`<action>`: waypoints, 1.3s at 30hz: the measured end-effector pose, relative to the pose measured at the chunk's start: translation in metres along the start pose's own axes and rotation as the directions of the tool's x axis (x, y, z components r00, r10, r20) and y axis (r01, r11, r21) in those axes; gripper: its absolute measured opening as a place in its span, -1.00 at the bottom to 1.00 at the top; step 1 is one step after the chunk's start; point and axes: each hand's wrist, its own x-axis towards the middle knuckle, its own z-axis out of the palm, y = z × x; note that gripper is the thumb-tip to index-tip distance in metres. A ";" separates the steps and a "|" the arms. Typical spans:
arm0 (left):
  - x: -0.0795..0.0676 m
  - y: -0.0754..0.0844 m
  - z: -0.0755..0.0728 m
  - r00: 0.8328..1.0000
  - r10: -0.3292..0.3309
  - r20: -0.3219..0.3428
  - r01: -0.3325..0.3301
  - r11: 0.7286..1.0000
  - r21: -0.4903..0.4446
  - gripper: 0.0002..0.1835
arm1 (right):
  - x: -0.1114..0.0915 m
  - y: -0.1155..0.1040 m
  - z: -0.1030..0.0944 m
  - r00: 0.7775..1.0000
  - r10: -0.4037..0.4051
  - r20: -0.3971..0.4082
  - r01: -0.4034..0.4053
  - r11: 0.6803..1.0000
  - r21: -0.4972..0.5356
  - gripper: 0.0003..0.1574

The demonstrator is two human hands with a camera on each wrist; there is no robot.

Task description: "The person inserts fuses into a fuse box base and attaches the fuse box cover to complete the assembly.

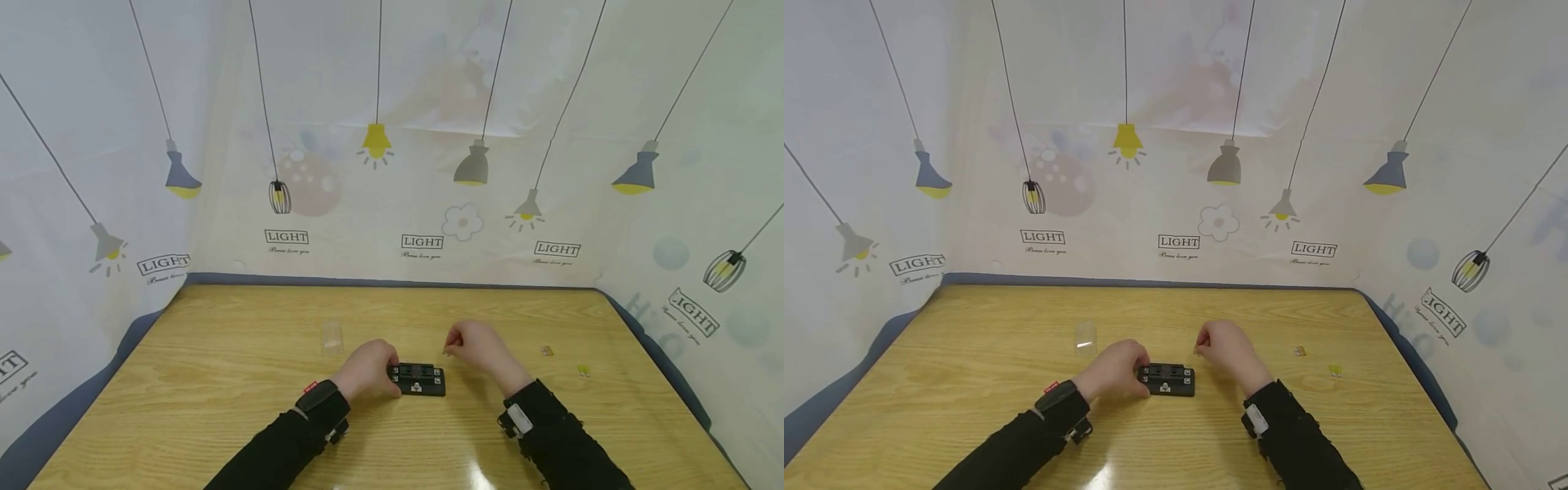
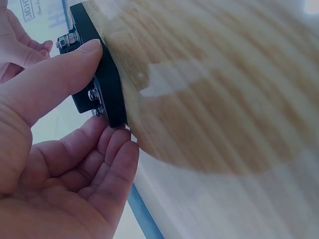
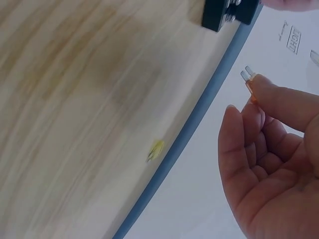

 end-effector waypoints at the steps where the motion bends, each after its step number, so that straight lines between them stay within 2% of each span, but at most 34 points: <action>1: 0.000 0.000 0.000 1.000 0.000 0.000 0.000 1.000 -0.002 -0.58 | 0.000 -0.003 0.001 1.000 -0.011 0.000 0.011 1.000 0.003 -0.87; 18: -0.001 -0.001 -0.002 1.000 0.026 -0.001 -0.026 0.999 -0.020 -0.61 | -0.001 -0.037 0.014 0.987 -0.157 0.020 0.157 0.987 0.038 -0.90; 31: -0.001 0.000 -0.003 1.000 0.001 0.004 -0.001 0.999 -0.041 -0.63 | 0.003 -0.044 0.023 0.976 -0.214 0.043 0.212 0.976 0.038 -0.92; 39: -0.001 0.001 -0.004 1.000 0.012 -0.002 -0.012 0.999 -0.052 -0.64 | 0.004 -0.045 0.028 0.972 -0.232 0.047 0.232 0.973 0.011 -0.95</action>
